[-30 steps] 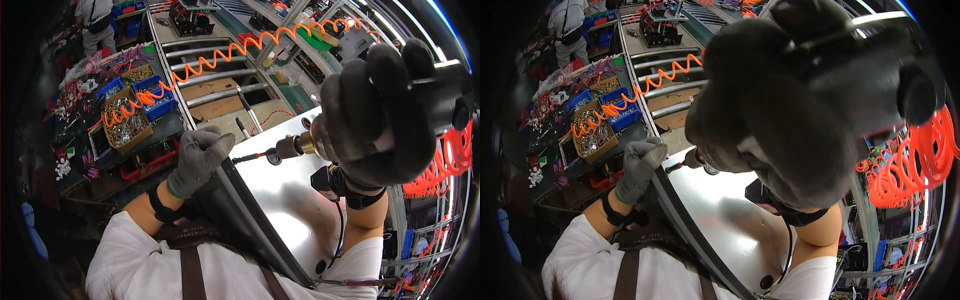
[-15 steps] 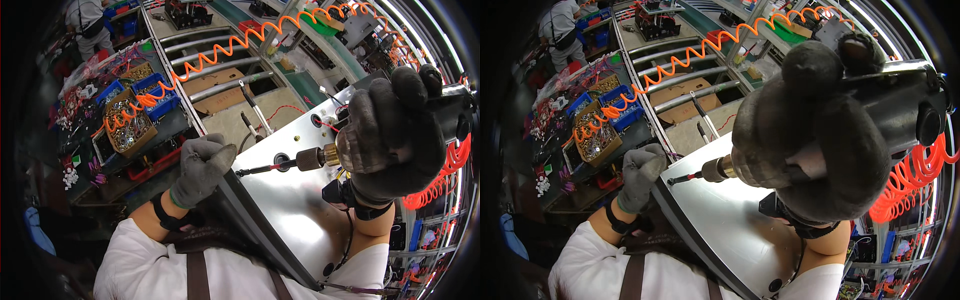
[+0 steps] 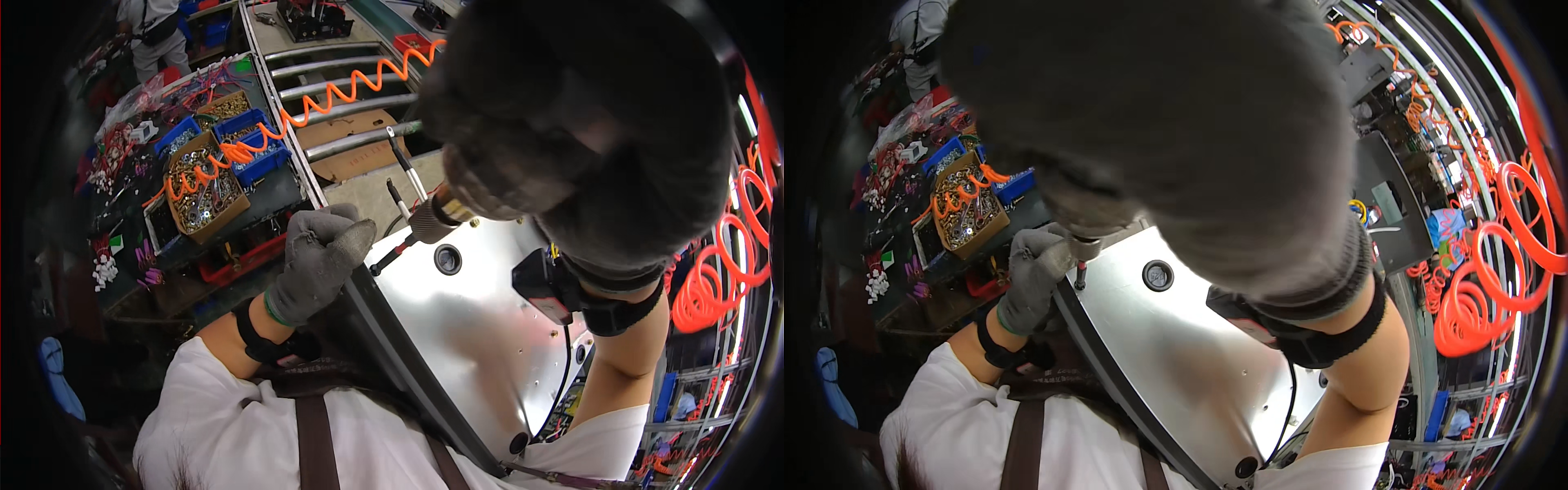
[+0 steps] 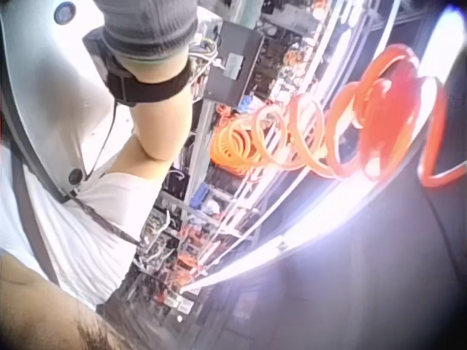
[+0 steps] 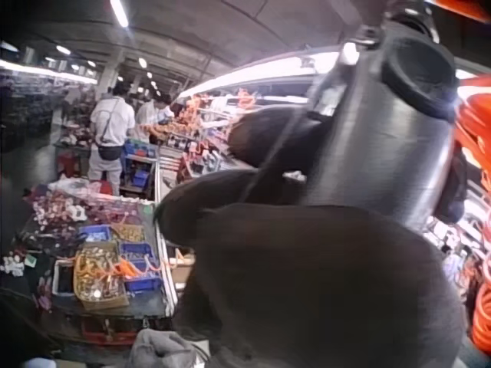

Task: Assembling the internal components and external casing of a welding machine on a production line using a pneumatic screwdriver.

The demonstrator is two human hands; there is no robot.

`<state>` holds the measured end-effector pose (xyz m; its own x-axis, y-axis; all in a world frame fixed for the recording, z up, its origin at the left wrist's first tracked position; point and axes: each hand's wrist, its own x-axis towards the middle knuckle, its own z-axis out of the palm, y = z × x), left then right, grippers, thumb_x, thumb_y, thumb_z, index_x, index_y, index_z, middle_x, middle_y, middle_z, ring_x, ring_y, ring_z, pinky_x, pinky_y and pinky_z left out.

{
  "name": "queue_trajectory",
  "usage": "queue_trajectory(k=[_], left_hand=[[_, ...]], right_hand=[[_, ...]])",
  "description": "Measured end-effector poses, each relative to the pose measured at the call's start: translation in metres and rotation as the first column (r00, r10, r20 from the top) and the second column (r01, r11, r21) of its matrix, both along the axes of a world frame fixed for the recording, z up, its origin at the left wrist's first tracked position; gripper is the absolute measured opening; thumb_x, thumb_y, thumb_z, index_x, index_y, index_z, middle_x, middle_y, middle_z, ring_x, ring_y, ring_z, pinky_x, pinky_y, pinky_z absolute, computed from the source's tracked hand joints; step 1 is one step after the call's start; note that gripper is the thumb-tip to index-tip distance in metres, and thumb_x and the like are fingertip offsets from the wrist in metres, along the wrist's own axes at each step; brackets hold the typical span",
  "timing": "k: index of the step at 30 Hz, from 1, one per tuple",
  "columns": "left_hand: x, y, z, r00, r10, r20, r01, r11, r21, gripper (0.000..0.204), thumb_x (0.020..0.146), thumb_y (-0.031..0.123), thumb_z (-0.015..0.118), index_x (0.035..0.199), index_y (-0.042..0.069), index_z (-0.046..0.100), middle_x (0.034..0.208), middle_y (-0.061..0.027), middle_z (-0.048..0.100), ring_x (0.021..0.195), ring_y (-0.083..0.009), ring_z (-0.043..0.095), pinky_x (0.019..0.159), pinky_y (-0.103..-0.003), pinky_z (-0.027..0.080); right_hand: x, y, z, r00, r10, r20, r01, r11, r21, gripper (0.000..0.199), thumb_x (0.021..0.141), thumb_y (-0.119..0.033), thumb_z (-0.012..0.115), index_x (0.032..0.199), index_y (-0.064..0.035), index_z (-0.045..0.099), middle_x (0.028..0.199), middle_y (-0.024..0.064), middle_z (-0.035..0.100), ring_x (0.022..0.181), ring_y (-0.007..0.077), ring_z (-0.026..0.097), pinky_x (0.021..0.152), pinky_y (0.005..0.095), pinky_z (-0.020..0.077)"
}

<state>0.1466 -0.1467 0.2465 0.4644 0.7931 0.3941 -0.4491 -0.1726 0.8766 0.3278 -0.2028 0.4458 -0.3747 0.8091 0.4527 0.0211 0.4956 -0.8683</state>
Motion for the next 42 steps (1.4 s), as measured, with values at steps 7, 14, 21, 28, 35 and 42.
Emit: queue_trajectory(k=[7,14,21,28,35,42], left_hand=[[-0.005,-0.001,0.006,0.998,0.003,-0.055,-0.003,1.000,-0.014,0.038,0.087,0.017,0.065,0.059,-0.005,0.051,0.057,0.0008,0.041,0.056,-0.0069,0.037,0.050,-0.030,0.029],[-0.004,-0.002,0.006,0.999,-0.004,-0.043,0.003,1.000,-0.021,0.035,0.086,0.014,0.065,0.059,-0.005,0.052,0.057,0.0011,0.041,0.056,-0.0060,0.039,0.051,-0.029,0.029],[-0.003,-0.007,0.009,0.998,0.043,-0.037,-0.045,0.997,-0.061,0.033,0.087,0.011,0.064,0.060,-0.005,0.053,0.059,0.0010,0.043,0.057,-0.0059,0.039,0.052,-0.029,0.030],[-0.003,-0.002,0.004,0.998,0.004,-0.056,-0.005,1.000,-0.030,0.035,0.088,0.014,0.063,0.060,-0.004,0.053,0.058,0.0016,0.043,0.057,-0.0052,0.039,0.052,-0.028,0.029],[-0.003,0.002,-0.004,0.977,0.177,-0.122,-0.185,0.981,-0.055,0.037,0.093,0.021,0.060,0.061,0.002,0.058,0.057,0.0012,0.048,0.054,-0.0068,0.044,0.047,-0.026,0.029],[-0.010,0.051,-0.034,0.924,0.207,0.320,0.147,0.581,-0.800,0.022,0.086,-0.006,0.048,0.106,-0.008,0.057,0.099,-0.0158,0.063,0.087,-0.0250,0.067,0.083,-0.033,0.062]], right_hand=[[-0.010,0.009,-0.005,0.973,-0.144,0.179,0.107,0.974,0.201,0.017,0.101,-0.022,0.045,0.109,-0.0067,0.047,0.080,0.0053,0.051,0.067,0.0183,0.049,0.053,0.0303,0.0431],[-0.017,0.011,-0.009,0.946,-0.220,0.240,0.144,0.944,0.298,0.018,0.101,-0.022,0.046,0.109,-0.0052,0.047,0.082,0.0061,0.052,0.070,0.0189,0.049,0.056,0.0303,0.0438],[-0.021,0.008,-0.013,0.929,-0.263,0.259,0.165,0.923,0.347,0.020,0.100,-0.021,0.047,0.109,-0.0038,0.047,0.085,0.0069,0.052,0.073,0.0195,0.050,0.059,0.0302,0.0445],[-0.021,0.007,-0.013,0.923,-0.292,0.250,0.186,0.909,0.374,0.021,0.100,-0.021,0.047,0.109,-0.0023,0.048,0.087,0.0077,0.053,0.076,0.0200,0.051,0.062,0.0301,0.0452],[-0.025,0.007,-0.015,0.922,-0.312,0.230,0.213,0.904,0.372,0.022,0.099,-0.021,0.048,0.109,-0.0008,0.048,0.090,0.0086,0.053,0.079,0.0206,0.052,0.064,0.0300,0.0459],[-0.021,-0.004,-0.011,0.932,-0.308,0.189,0.226,0.905,0.360,0.024,0.099,-0.020,0.049,0.109,0.0007,0.049,0.092,0.0094,0.054,0.081,0.0212,0.053,0.067,0.0299,0.0466]])
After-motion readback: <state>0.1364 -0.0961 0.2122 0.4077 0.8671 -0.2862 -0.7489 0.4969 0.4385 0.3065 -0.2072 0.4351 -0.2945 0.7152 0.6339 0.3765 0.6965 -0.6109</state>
